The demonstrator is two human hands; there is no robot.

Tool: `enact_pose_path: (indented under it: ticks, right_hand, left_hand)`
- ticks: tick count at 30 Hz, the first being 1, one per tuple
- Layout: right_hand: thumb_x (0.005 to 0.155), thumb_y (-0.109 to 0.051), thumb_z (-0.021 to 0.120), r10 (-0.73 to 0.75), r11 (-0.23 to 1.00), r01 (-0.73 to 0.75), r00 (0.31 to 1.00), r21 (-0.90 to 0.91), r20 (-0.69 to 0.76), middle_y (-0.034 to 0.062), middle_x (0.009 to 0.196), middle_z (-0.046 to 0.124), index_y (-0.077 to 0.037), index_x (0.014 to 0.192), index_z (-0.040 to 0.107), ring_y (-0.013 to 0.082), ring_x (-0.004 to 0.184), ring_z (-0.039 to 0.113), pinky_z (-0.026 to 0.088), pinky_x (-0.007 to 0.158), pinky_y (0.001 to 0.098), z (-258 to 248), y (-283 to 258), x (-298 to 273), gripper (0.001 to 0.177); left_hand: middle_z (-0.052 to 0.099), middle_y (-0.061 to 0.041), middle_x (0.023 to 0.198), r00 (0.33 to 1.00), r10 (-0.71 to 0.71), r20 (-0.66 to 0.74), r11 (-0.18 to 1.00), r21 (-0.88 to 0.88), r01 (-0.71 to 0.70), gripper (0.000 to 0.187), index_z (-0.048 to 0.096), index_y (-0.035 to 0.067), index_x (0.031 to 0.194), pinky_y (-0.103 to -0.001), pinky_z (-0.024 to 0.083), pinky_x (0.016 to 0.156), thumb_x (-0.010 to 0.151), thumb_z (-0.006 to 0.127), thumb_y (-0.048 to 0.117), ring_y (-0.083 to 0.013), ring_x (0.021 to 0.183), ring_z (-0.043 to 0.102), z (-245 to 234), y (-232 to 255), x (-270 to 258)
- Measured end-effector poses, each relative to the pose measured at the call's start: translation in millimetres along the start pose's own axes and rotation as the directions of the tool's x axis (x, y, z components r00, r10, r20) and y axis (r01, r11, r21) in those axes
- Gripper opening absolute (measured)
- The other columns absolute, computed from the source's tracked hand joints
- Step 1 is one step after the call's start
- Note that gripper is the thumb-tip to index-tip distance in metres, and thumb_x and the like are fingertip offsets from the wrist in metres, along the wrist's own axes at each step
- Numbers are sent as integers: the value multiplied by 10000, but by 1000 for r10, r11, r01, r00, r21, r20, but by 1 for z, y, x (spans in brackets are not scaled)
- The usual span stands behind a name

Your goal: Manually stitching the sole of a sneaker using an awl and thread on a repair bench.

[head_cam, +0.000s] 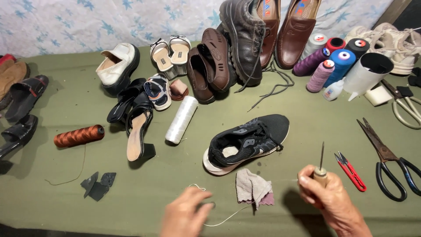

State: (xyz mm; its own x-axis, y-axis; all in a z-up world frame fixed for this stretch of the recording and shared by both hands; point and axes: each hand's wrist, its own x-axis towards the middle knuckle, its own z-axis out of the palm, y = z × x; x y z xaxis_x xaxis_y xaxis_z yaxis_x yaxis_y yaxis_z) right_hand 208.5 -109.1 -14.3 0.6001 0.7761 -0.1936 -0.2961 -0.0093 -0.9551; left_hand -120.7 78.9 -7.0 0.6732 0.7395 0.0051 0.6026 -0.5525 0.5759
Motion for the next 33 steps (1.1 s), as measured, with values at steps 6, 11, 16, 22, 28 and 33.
enact_pose_path:
  ticks: [6,11,16,22,28,33]
  right_hand:
    - [867,-210,806,-85,995,59,911,78,403,132,597,494,41,706,624,193,472,415,255,397,326,-26,-29,-36,350]
    - [905,-203,826,-176,983,112,771,143,612,195,650,634,39,724,670,268,552,518,378,491,391,-63,-30,-43,340]
    - [914,-195,816,-198,979,127,797,162,571,194,649,600,51,741,683,278,565,512,384,506,396,-81,-27,-52,329]
    - [914,-106,751,-167,985,169,911,28,377,142,610,543,23,732,630,187,456,435,334,392,309,-88,-20,-53,254]
    - [887,-104,740,-48,981,51,999,-189,23,49,549,444,-3,719,651,162,480,418,336,424,313,-72,-16,-35,215]
    - [886,-63,741,11,980,-18,999,-200,-40,56,600,482,-38,752,644,174,486,435,309,434,299,-42,2,-1,167]
  left_hand:
    - [414,-242,1415,937,282,209,940,135,-313,630,482,160,1378,-571,495,495,785,545,-45,-432,753,647,64,80,58]
    - [502,-205,1039,836,387,389,813,284,-508,363,573,51,988,-553,508,466,685,635,-139,-447,590,644,112,85,92]
    - [528,-198,931,824,523,218,824,118,-554,103,510,56,924,-576,424,397,856,578,18,-490,565,596,126,168,129]
    - [508,-176,1129,876,480,51,845,242,-477,574,569,125,1250,-560,540,561,747,840,189,-403,745,613,111,210,200]
    - [623,-102,787,883,389,264,771,431,-469,609,595,90,771,-470,373,829,842,771,669,-345,808,561,-7,139,168]
    - [712,-85,885,879,284,383,611,634,-473,573,723,120,934,-455,376,884,777,828,661,-313,901,590,17,77,146]
